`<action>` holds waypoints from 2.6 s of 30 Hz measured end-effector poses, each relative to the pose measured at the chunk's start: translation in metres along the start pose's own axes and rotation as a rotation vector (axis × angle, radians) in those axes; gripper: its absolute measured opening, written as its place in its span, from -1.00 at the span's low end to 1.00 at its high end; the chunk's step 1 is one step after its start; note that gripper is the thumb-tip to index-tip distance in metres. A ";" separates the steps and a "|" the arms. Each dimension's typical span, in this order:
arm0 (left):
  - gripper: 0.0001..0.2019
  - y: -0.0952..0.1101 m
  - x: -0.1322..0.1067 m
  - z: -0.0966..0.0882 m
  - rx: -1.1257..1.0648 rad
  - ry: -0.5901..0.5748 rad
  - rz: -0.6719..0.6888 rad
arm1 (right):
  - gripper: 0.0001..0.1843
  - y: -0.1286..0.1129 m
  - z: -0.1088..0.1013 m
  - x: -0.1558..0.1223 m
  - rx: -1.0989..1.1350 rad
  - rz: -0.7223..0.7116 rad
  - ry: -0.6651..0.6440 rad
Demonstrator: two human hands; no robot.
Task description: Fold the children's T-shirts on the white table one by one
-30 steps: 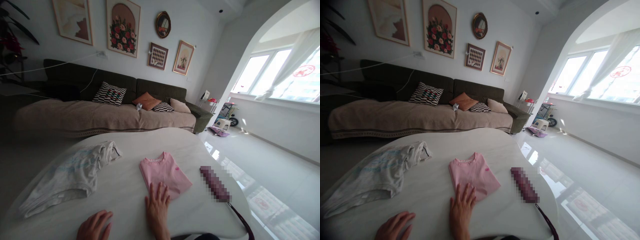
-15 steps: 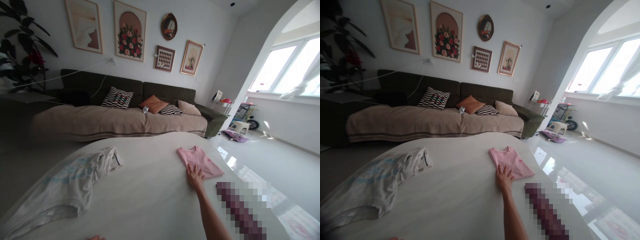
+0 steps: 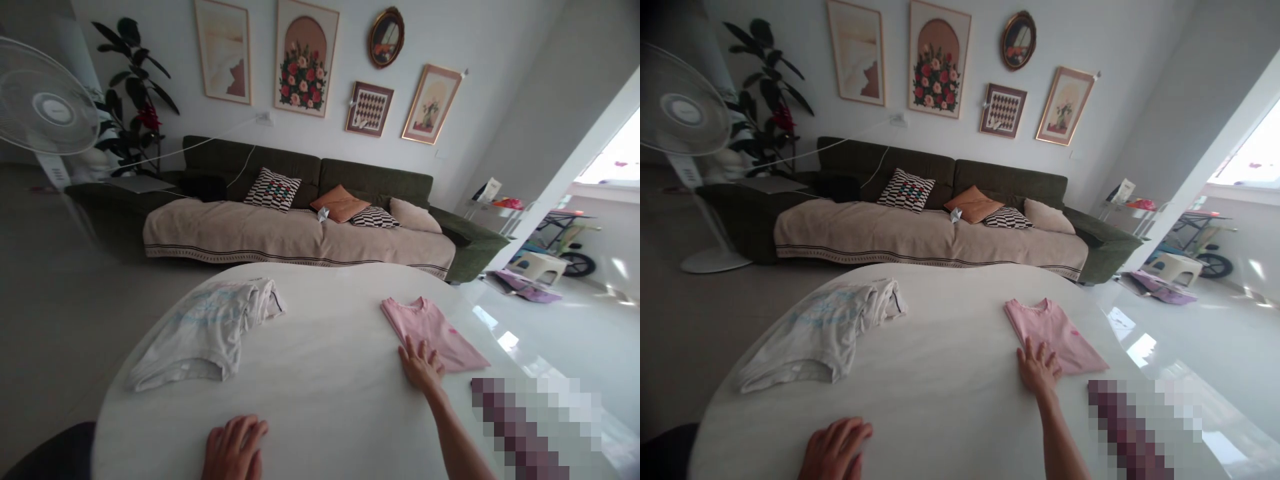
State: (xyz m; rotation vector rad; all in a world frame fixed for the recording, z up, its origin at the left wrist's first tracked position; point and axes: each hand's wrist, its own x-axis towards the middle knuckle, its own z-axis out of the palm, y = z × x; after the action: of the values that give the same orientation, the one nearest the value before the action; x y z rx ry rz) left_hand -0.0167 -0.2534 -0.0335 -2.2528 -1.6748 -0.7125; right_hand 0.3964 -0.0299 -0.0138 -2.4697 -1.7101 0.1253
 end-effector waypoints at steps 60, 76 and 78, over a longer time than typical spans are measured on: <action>-0.68 0.029 0.192 -0.244 -1.078 -0.263 0.053 | -0.71 -0.056 -0.361 -0.260 0.683 -0.896 0.227; -0.70 0.023 0.262 -0.202 -0.624 0.310 -0.031 | -0.73 -0.095 -0.330 -0.186 0.654 -0.748 0.756; -0.70 0.024 0.252 -0.204 -0.674 0.267 0.049 | -0.67 -0.083 -0.318 -0.207 0.606 -0.747 0.775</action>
State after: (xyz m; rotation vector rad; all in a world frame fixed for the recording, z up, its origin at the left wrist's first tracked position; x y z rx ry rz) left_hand 0.0132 -0.1482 0.2725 -2.4301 -1.3763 -1.6828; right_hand 0.2928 -0.2152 0.3114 -1.1211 -1.7192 -0.3039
